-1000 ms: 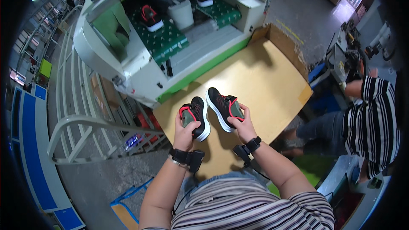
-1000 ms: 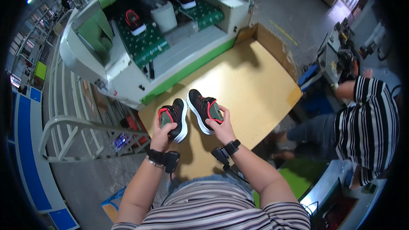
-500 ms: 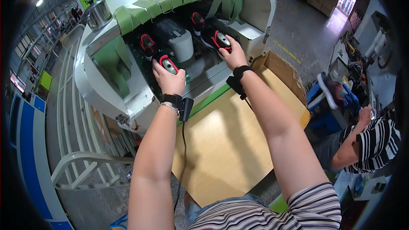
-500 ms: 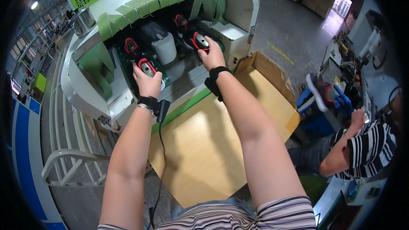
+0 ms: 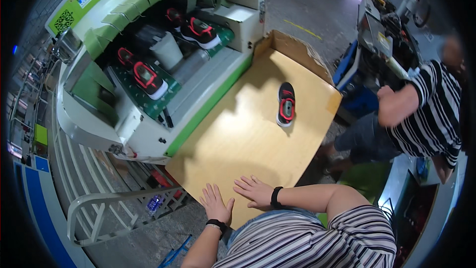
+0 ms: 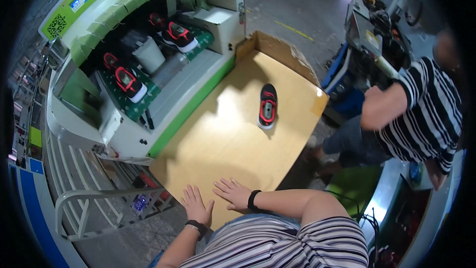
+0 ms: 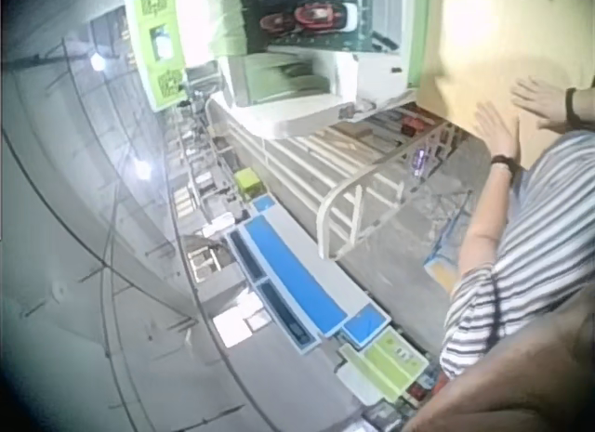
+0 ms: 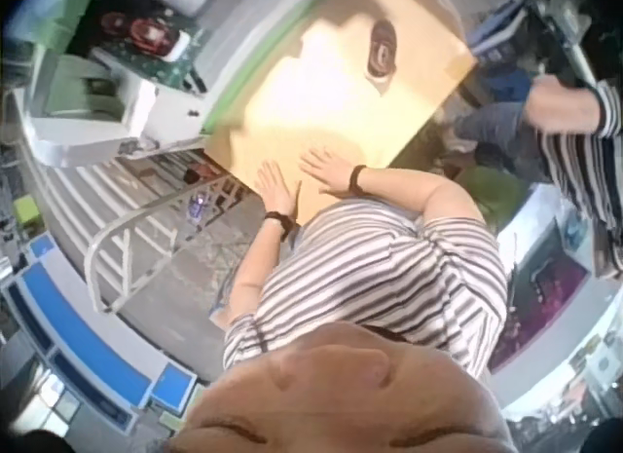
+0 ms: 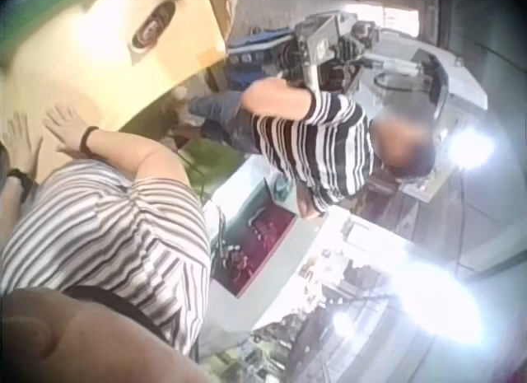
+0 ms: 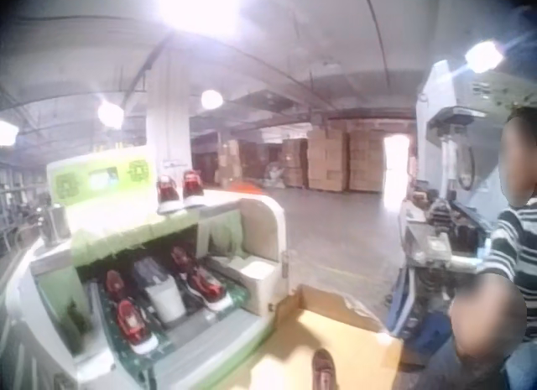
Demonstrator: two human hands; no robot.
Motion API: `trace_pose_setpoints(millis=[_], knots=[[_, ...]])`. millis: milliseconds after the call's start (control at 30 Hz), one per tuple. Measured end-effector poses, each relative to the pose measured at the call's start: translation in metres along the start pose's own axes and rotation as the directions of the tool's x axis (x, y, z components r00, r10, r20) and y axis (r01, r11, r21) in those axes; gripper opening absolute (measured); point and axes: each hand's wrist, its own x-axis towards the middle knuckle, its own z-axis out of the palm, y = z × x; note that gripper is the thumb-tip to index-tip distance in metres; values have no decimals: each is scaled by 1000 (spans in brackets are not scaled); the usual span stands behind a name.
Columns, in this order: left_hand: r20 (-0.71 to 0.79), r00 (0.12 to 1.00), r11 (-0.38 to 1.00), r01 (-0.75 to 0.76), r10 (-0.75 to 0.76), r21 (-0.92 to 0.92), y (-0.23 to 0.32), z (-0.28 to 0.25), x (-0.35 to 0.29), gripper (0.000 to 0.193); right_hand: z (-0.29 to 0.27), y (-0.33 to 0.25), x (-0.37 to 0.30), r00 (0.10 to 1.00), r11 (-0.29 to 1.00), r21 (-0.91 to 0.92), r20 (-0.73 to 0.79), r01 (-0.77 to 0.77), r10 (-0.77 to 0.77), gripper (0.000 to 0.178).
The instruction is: Operating a machine to process and assemble components of athletic shoes in a factory environment.
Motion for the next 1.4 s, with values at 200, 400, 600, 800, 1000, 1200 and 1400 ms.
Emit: trace_pose_setpoints(millis=[200, 400, 600, 800, 1000, 1200, 1400], knots=[[-32, 999, 1000, -4, 4, 5, -1, 22, -10, 94, -35, 33, 9, 843, 956, 258, -475, -143, 254, 91], [4, 999, 997, 43, -43, 58, -13, 26, -3, 92, -157, 189, 10, 114, 731, 416, -825, -540, 554, 102], [30, 1000, 1000, -2, 1, 26, -16, 27, 1, 96, -94, 232, 15, 411, 757, 614, -645, -223, 644, 89], [33, 999, 1000, 24, -23, -8, -13, 24, -3, 96, -27, 50, -1, 765, 842, 527, -495, -114, 413, 90], [-4, 1000, 1000, 12, -12, 18, -16, 26, -5, 97, -15, 4, -9, 759, 879, 472, -546, -73, 356, 85], [-51, 998, 999, -34, 35, 16, -20, 24, -9, 98, -17, -2, -10, 720, 871, 475, -560, -127, 410, 86], [-67, 997, 998, -35, 39, 49, -19, 23, -11, 97, -14, -1, -10, 706, 865, 485, -569, -126, 422, 88]])
